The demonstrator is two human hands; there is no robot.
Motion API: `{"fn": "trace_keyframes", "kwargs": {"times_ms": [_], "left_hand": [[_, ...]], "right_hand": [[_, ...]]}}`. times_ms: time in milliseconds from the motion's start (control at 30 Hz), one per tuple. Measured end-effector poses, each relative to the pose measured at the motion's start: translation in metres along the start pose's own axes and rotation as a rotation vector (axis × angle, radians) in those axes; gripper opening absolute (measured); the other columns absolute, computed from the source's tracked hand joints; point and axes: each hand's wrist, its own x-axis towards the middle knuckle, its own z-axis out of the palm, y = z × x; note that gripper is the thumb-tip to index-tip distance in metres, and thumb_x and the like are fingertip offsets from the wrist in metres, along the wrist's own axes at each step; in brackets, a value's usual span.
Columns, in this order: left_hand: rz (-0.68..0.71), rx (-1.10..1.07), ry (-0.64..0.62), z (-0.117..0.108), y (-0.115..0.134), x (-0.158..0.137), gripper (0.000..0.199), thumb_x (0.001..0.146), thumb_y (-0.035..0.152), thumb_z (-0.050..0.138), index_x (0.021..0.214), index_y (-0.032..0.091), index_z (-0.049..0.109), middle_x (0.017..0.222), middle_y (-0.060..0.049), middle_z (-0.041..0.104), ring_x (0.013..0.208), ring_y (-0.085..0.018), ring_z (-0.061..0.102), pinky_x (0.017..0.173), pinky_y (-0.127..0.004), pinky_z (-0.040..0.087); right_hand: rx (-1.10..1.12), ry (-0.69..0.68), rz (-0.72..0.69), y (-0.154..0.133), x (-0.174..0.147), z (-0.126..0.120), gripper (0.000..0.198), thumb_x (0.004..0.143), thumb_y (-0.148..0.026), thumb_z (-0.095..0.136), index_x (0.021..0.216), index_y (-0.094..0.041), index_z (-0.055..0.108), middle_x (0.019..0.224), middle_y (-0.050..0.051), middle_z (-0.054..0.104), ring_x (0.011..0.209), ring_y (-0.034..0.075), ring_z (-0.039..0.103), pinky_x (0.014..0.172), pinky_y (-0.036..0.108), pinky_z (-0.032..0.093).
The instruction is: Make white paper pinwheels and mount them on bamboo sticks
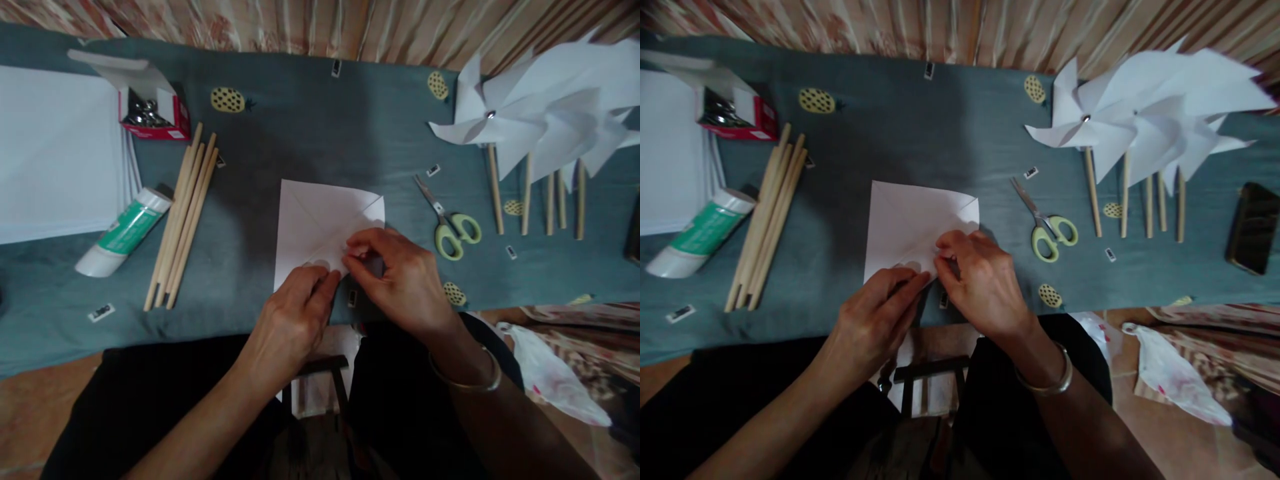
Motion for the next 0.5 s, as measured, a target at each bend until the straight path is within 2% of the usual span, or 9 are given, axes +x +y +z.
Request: {"fn": "trace_keyframes", "kwargs": {"times_ms": [233, 500], "left_hand": [[-0.005, 0.022, -0.007, 0.0006, -0.0002, 0.0017, 0.023, 0.096, 0.012, 0.048, 0.118, 0.009, 0.056, 0.099, -0.012, 0.066, 0.087, -0.017, 0.066, 0.073, -0.029, 0.062], [-0.008, 0.024, 0.008, 0.0020, -0.0002, 0.0025, 0.022, 0.096, 0.012, 0.049, 0.114, 0.006, 0.059, 0.094, -0.011, 0.066, 0.081, -0.016, 0.065, 0.069, -0.026, 0.061]], "right_hand": [[-0.079, -0.022, -0.042, 0.0001, -0.0009, 0.0002, 0.009, 0.088, -0.018, 0.057, 0.092, -0.018, 0.065, 0.081, 0.005, 0.071, 0.081, 0.022, 0.066, 0.073, 0.034, 0.051], [-0.125, -0.059, -0.193, -0.0006, -0.0003, -0.0011, 0.021, 0.095, -0.016, 0.051, 0.088, -0.012, 0.070, 0.082, 0.008, 0.073, 0.079, 0.022, 0.066, 0.080, 0.037, 0.049]]}}
